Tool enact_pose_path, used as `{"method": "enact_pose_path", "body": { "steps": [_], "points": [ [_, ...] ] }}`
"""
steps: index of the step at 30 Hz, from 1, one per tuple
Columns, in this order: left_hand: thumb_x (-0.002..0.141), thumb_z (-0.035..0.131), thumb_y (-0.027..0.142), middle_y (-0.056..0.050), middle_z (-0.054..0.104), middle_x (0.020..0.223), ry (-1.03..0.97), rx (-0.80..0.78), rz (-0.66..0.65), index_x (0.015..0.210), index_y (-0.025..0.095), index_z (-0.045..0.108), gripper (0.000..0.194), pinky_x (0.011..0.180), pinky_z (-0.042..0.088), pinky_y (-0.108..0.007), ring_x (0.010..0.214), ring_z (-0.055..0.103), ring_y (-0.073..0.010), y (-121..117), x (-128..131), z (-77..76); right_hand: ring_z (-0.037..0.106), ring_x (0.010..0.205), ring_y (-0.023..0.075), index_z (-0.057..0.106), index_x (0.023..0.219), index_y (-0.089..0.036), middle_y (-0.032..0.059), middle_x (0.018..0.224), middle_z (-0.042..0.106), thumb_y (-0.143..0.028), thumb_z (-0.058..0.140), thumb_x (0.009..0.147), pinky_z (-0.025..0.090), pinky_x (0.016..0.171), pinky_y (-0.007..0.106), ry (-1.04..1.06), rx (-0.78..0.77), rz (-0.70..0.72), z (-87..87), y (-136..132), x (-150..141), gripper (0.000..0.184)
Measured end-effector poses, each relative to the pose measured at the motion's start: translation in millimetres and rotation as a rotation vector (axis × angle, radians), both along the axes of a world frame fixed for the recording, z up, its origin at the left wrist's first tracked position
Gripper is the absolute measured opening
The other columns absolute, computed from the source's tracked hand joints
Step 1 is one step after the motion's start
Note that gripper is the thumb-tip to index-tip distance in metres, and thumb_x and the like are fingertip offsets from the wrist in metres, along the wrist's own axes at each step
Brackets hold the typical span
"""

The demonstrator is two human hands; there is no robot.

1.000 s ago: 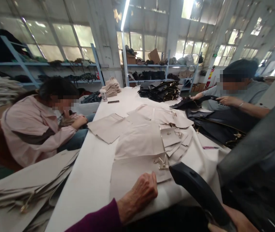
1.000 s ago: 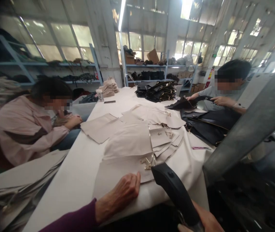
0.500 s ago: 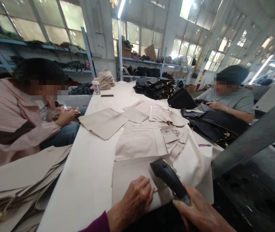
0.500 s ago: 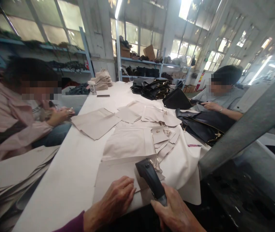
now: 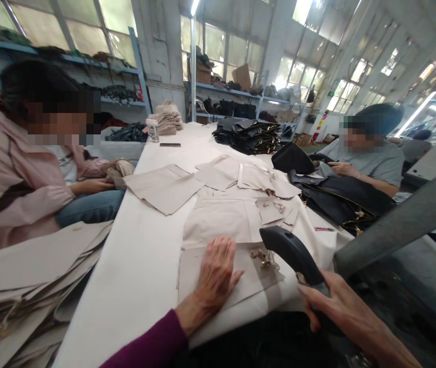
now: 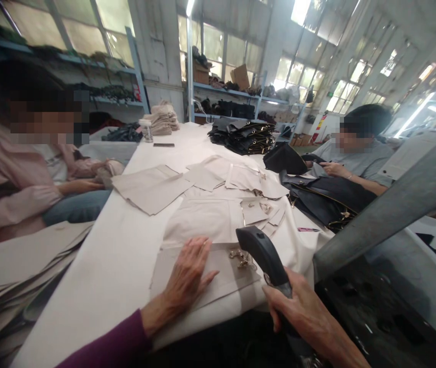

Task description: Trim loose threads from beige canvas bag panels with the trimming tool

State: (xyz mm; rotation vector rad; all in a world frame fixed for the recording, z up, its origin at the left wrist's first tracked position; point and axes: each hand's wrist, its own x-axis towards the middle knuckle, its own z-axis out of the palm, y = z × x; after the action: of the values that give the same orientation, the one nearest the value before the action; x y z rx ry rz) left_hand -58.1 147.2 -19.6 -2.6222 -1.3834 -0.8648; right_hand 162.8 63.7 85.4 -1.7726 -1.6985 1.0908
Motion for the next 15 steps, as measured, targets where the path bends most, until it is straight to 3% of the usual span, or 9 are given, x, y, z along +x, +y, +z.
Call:
{"method": "enact_pose_path", "body": {
  "steps": [3,7,9,12,15],
  "points": [
    [0.075,0.064,0.036,-0.017,0.059,0.105,0.135,-0.195,0.047,0.107,0.011,0.050,0.043,0.090,0.040,-0.052,0.101,0.055,-0.0323,19.2,4.1,5.9,0.057,0.046,0.0146,0.049,0.064,-0.020,-0.0043,0.044,0.057,-0.032,0.046,0.087,0.044,0.054,0.024,0.007,-0.037,-0.016,-3.3,-16.2,13.2,0.026],
    [0.082,0.054,0.019,-0.009,0.062,0.089,0.227,-0.305,-0.074,0.098,0.013,0.050,0.017,0.069,0.047,-0.035,0.081,0.060,-0.0231,29.7,3.0,20.3,0.058,0.046,0.0155,0.050,0.066,-0.020,-0.0036,0.045,0.058,-0.037,0.047,0.087,0.045,0.053,0.024,0.038,-0.063,-0.033,-6.2,-30.9,22.5,0.027],
    [0.084,0.045,0.011,-0.006,0.062,0.084,0.296,-0.251,-0.115,0.094,0.014,0.051,0.012,0.060,0.045,-0.031,0.071,0.060,-0.0205,27.7,0.8,35.2,0.057,0.046,0.0156,0.049,0.065,-0.020,-0.0034,0.045,0.057,-0.039,0.048,0.085,0.045,0.053,0.025,0.049,-0.066,-0.043,-3.4,-35.9,24.6,0.027],
    [0.083,0.036,0.002,-0.008,0.060,0.082,0.430,-0.010,-0.096,0.093,0.012,0.052,0.021,0.057,0.044,-0.032,0.068,0.059,-0.0207,17.3,-1.9,58.2,0.056,0.046,0.0156,0.048,0.064,-0.020,-0.0031,0.045,0.056,-0.041,0.048,0.083,0.045,0.053,0.026,0.056,-0.070,-0.034,5.9,-43.6,25.4,0.028],
    [0.084,0.032,-0.002,-0.012,0.061,0.084,0.514,0.252,-0.099,0.108,0.005,0.051,0.032,0.059,0.044,-0.033,0.072,0.059,-0.0216,0.5,-1.8,59.8,0.056,0.048,0.0159,0.048,0.063,-0.021,-0.0017,0.047,0.057,-0.043,0.046,0.083,0.045,0.055,0.026,0.021,-0.068,-0.021,16.9,-54.7,26.1,0.031]
  ]
}}
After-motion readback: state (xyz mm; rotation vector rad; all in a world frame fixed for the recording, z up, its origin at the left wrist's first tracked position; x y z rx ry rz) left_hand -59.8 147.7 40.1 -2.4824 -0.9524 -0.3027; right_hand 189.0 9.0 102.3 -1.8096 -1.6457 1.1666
